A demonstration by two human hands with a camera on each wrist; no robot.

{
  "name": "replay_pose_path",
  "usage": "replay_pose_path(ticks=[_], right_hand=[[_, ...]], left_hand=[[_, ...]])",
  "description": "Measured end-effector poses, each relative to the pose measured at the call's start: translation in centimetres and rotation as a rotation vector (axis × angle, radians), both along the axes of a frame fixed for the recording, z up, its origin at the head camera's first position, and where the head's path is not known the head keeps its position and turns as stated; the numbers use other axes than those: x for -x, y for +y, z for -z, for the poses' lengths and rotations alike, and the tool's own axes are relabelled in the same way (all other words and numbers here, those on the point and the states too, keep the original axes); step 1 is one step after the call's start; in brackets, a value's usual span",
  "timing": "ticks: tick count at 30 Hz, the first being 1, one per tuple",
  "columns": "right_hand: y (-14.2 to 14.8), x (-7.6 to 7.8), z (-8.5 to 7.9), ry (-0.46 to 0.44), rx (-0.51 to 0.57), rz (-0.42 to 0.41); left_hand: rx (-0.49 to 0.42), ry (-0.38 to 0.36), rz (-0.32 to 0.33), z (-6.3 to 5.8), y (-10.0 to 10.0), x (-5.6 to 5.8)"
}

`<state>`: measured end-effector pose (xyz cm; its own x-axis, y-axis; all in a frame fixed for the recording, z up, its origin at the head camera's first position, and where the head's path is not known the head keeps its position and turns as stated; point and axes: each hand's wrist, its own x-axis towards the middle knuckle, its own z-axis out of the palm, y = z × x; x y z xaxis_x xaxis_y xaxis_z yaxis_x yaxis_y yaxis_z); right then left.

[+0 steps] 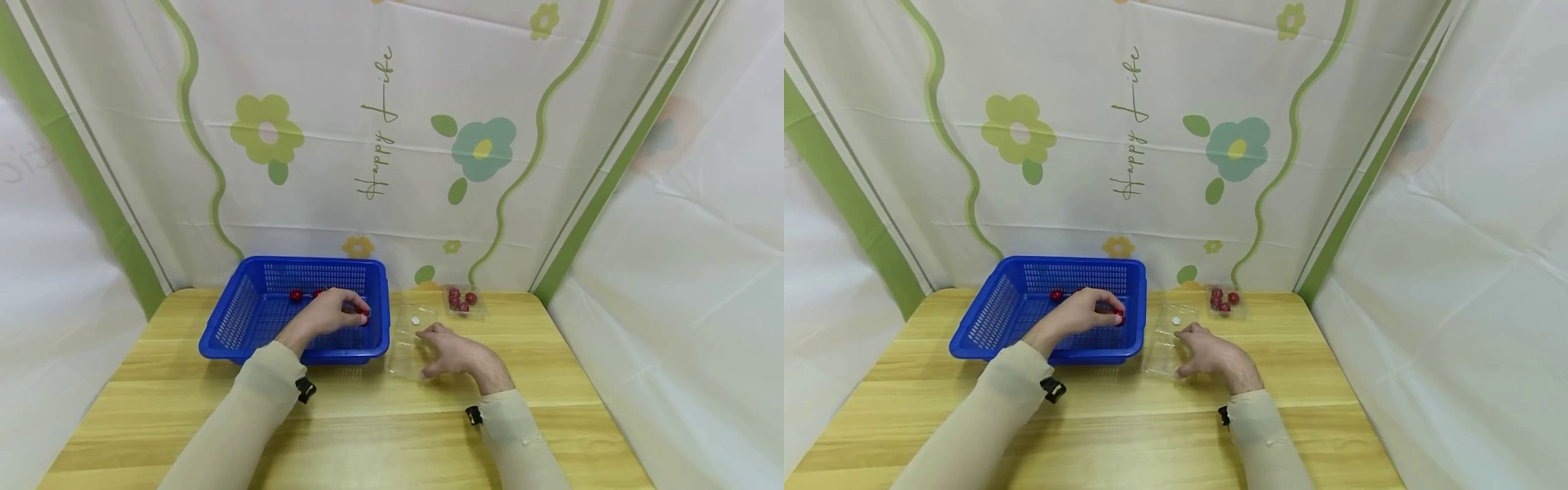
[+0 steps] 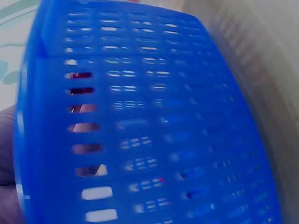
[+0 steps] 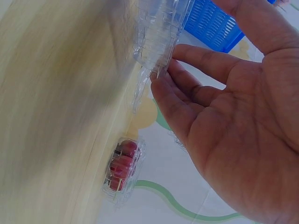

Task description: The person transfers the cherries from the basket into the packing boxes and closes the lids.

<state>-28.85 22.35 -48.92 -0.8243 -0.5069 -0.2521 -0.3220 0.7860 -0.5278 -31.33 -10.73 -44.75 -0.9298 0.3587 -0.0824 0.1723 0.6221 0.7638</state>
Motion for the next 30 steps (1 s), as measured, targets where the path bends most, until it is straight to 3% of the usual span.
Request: replay_pose_path(ticks=[15, 24, 30], right_hand=[[0.0, 0.1, -0.1, 0.006, -0.005, -0.001], [0.0, 0.3, 0.1, 0.005, -0.003, -0.007], [0.0, 0.3, 0.2, -0.004, 0.002, -0.004]], left_hand=[[-0.085, 0.042, 0.015, -1.9, 2.2, -1.4], [-0.109, 0.042, 0.029, -2.0, 3.9, -1.6], [-0.137, 0.043, 0.071, -1.7, 5.3, -1.8]])
